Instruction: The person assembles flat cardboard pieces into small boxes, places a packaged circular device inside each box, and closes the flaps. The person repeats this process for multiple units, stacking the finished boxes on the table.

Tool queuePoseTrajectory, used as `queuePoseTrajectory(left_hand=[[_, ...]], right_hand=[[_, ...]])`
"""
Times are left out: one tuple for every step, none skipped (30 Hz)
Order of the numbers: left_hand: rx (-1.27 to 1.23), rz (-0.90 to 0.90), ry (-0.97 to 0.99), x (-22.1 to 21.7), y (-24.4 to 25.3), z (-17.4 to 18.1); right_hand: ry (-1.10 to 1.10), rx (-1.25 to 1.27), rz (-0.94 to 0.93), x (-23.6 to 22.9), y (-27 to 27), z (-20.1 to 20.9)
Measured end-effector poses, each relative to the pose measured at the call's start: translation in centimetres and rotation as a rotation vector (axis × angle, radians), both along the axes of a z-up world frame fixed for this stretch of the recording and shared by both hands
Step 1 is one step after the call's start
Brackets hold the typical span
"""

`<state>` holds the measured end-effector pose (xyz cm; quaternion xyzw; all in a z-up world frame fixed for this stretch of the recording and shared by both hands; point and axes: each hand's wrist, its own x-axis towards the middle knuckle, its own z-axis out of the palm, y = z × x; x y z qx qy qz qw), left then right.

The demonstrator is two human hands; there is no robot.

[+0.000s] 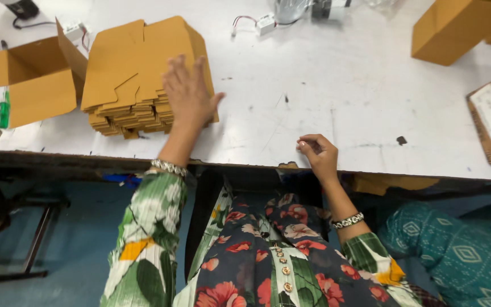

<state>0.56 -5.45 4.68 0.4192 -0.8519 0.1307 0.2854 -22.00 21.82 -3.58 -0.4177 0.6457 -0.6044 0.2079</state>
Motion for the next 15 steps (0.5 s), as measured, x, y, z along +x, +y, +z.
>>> queuePoseTrajectory(left_hand=[[0.119, 0.051, -0.060, -0.1, -1.0, 0.6], [0.238, 0.102, -0.118, -0.3, -1.7, 1.0], [0.359, 0.164, -0.173, -0.2, -2.2, 1.1], [0.332, 0.133, -0.147, -0.2, -2.5, 1.1], [0.308, 0.108, -0.125, 0.0, -2.7, 0.9], [0.283, 0.083, -0.104, 0.2, -3.1, 0.8], [0.264, 0.029, -0.070, 0.9, -3.2, 0.6], [0.243, -0.024, -0.035, 1.4, -3.5, 0.5], [0.216, -0.078, -0.002, 2.0, -4.2, 1.0], [0.093, -0.082, 0.013, 2.7, -5.1, 1.9], [-0.029, -0.093, 0.026, 3.2, -5.9, 2.9], [-0.134, -0.037, -0.062, 4.1, -6.8, 4.2], [-0.238, 0.017, -0.149, 5.1, -7.9, 5.8], [-0.351, -0.050, -0.018, 6.6, -8.8, 7.5], [-0.466, -0.118, 0.109, 8.5, -9.6, 9.4]], right_hand=[[-0.051, -0.008, 0.004, -0.3, -0.1, -0.1], [-0.102, -0.015, 0.009, -0.6, -0.1, -0.3], [-0.108, -0.011, -0.007, -0.7, -0.1, -0.5], [-0.114, -0.007, -0.022, -0.8, 0.3, -0.7], [-0.125, 0.000, -0.034, -0.8, 0.4, -0.9], [-0.125, -0.011, -0.028, -1.0, 0.5, -1.0], [-0.130, -0.015, -0.017, -1.1, 0.7, -1.2], [-0.135, -0.019, -0.006, -1.1, 0.9, -1.4], [-0.133, -0.021, 0.005, -1.2, 0.8, -1.5], [-0.131, -0.022, 0.015, -1.3, 0.5, -1.5], [-0.128, -0.023, 0.019, -1.5, 0.5, -1.6], [-0.122, -0.028, 0.023, -1.6, 0.5, -1.7], [-0.115, -0.031, 0.026, -1.6, 0.7, -1.8], [-0.109, -0.033, 0.028, -1.6, 0.9, -1.9], [-0.104, -0.038, 0.021, -1.6, 0.8, -2.0]])
